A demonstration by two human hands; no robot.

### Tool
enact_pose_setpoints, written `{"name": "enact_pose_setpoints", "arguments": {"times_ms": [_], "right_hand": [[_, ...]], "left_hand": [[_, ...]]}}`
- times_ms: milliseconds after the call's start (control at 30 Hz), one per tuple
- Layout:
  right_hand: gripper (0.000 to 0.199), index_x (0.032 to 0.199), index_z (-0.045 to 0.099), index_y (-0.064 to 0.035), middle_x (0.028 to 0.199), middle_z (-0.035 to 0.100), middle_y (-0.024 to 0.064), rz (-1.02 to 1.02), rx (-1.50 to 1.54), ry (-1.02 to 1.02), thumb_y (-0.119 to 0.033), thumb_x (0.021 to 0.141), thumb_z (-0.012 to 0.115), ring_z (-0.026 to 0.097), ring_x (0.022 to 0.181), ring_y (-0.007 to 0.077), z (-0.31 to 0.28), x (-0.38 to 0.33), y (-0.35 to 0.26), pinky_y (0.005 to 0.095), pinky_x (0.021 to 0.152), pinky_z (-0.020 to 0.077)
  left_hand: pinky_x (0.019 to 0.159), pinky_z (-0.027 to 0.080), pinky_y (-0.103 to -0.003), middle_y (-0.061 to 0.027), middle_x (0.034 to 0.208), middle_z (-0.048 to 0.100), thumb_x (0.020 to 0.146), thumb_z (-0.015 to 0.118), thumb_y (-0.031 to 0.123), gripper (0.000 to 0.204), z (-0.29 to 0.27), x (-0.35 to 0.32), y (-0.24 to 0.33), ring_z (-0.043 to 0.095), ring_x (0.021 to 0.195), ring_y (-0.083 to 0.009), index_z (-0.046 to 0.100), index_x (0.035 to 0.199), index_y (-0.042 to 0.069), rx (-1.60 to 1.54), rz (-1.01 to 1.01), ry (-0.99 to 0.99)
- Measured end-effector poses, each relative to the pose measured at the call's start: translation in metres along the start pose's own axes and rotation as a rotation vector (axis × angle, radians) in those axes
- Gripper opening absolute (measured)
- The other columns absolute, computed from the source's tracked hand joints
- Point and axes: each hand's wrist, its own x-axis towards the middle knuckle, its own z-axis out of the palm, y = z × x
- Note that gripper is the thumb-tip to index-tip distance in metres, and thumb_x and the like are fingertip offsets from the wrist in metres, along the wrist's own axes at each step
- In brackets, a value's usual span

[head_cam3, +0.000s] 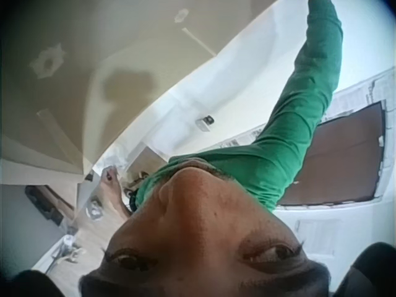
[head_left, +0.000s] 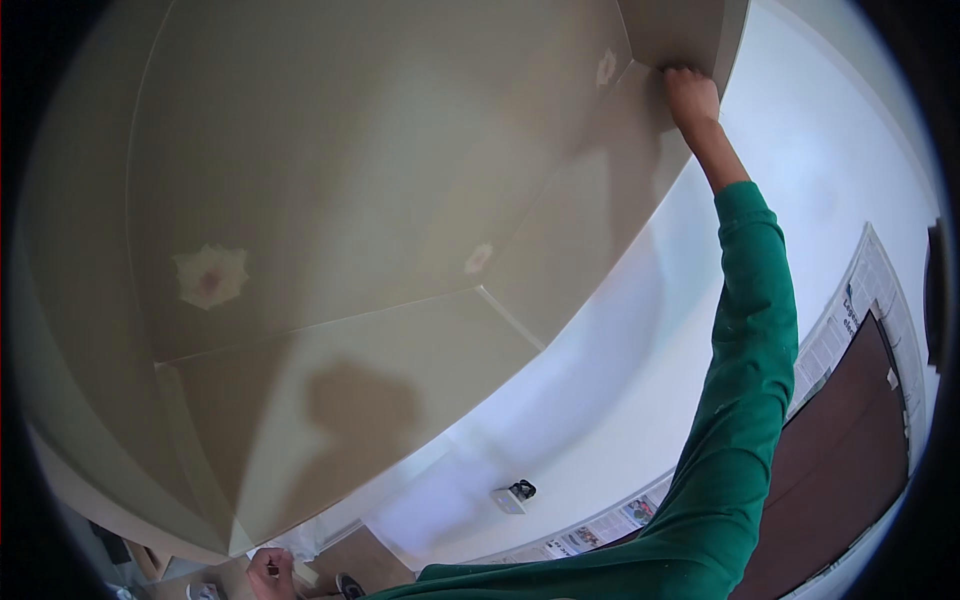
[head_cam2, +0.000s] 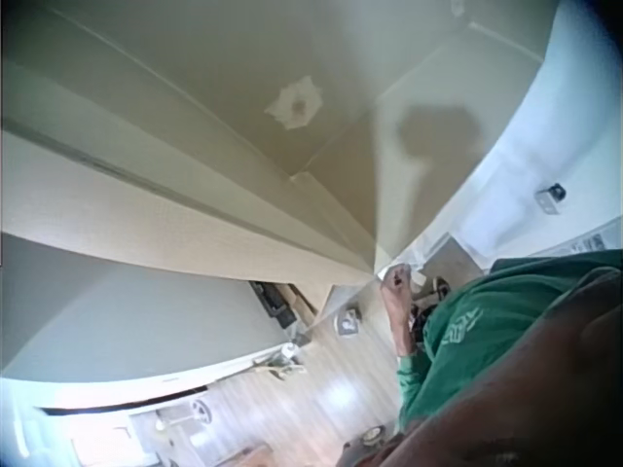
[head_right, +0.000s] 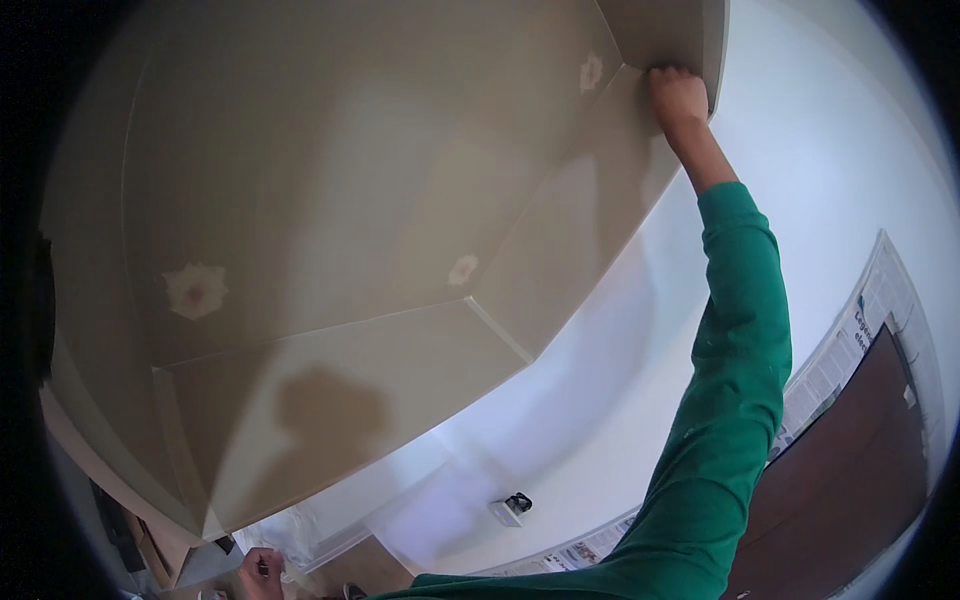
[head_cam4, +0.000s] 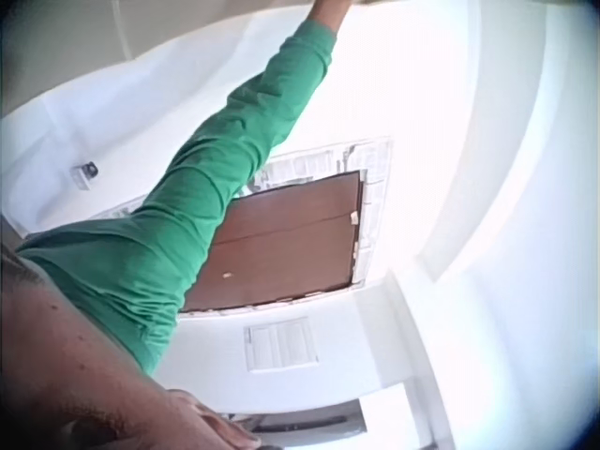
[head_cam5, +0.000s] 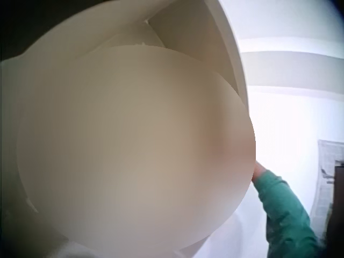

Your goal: The person applies masking tape to the inside corner and edges of a cabinet shelf and uses a metal spreader tool to smooth the tape firmly into the corner.

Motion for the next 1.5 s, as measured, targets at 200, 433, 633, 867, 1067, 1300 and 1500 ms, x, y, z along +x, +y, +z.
{"name": "enact_pose_setpoints", "arguments": {"times_ms": [200, 433, 633, 867, 1067, 1300, 1500], "right_hand": [[0.02, 0.103, 0.069, -0.0061, 0.103, 0.072, 0.0158, -0.005, 0.148, -0.08, -0.01, 0.093, 0.051, 0.071, 0.097, 0.035, -0.031, 0.012, -0.001, 0.0457, 0.081, 0.0593], [0.018, 0.1, 0.071, -0.0083, 0.102, 0.073, 0.0163, -0.02, 0.03, -0.054, -0.01, 0.092, 0.055, 0.072, 0.098, 0.0346, 0.0, 0.014, 0.011, 0.0445, 0.083, 0.059], [0.023, 0.096, 0.073, -0.001, 0.104, 0.073, 0.0214, 0.038, 0.464, -0.042, -0.019, 0.092, 0.06, 0.071, 0.1, 0.039, -0.04, -0.003, -0.029, 0.0485, 0.087, 0.0564], [0.044, 0.091, 0.07, 0.0064, 0.092, 0.07, 0.0286, 0.833, 1.344, 0.248, -0.036, 0.086, 0.075, 0.068, 0.094, 0.0458, 0.03, -0.075, -0.046, 0.0479, 0.082, 0.0524], [0.037, 0.081, 0.064, 0.0065, 0.074, 0.065, 0.0274, 1.109, 1.209, 0.395, -0.029, 0.087, 0.073, 0.064, 0.074, 0.0461, 0.039, -0.069, -0.103, 0.0499, 0.07, 0.0494], [0.035, 0.082, 0.065, 0.0062, 0.086, 0.067, 0.0302, 1.097, 1.276, 0.444, -0.028, 0.088, 0.07, 0.065, 0.085, 0.0502, 0.046, -0.038, -0.089, 0.0533, 0.077, 0.051], [0.035, 0.087, 0.066, 0.0073, 0.09, 0.067, 0.0314, 1.095, 1.282, 0.416, -0.027, 0.087, 0.071, 0.065, 0.09, 0.0511, 0.038, -0.029, -0.085, 0.054, 0.082, 0.0512]], "left_hand": [[0.073, 0.053, -0.033, -0.0141, 0.082, 0.07, 0.1, 0.064, 0.024, 0.025, -0.003, -0.001, -0.002, 0.066, 0.076, -0.0182, 0.07, 0.106, 0.0, 0.041, -0.036, 0.023], [0.075, 0.053, -0.033, -0.0162, 0.088, 0.073, 0.1, 0.064, 0.023, 0.025, 0.002, -0.004, -0.014, 0.067, 0.08, -0.0182, 0.07, 0.107, -0.001, 0.011, -0.029, 0.017], [0.078, 0.054, -0.034, -0.0162, 0.093, 0.073, 0.101, 0.062, 0.023, 0.026, 0.004, -0.007, -0.016, 0.068, 0.083, -0.0199, 0.069, 0.109, -0.001, 0.003, -0.015, 0.012], [0.077, 0.052, -0.035, -0.0156, 0.09, 0.071, 0.102, 0.062, 0.023, 0.029, -0.006, -0.005, 0.01, 0.065, 0.084, -0.0218, 0.068, 0.105, -0.005, 0.026, 0.017, -0.025], [0.069, 0.049, -0.033, -0.0122, 0.082, 0.068, 0.103, 0.058, 0.018, 0.025, -0.018, -0.008, 0.005, 0.06, 0.073, -0.0188, 0.067, 0.097, -0.005, 0.044, 0.191, -0.025], [0.065, 0.048, -0.033, -0.0088, 0.078, 0.065, 0.1, 0.059, 0.014, 0.019, -0.023, -0.028, -0.008, 0.058, 0.068, -0.018, 0.067, 0.093, -0.002, 0.095, 0.233, 0.098], [0.063, 0.045, -0.033, -0.0069, 0.076, 0.062, 0.1, 0.062, 0.016, 0.021, -0.015, -0.041, -0.021, 0.053, 0.067, -0.0167, 0.065, 0.092, -0.002, 0.046, 0.195, 0.113]]}}
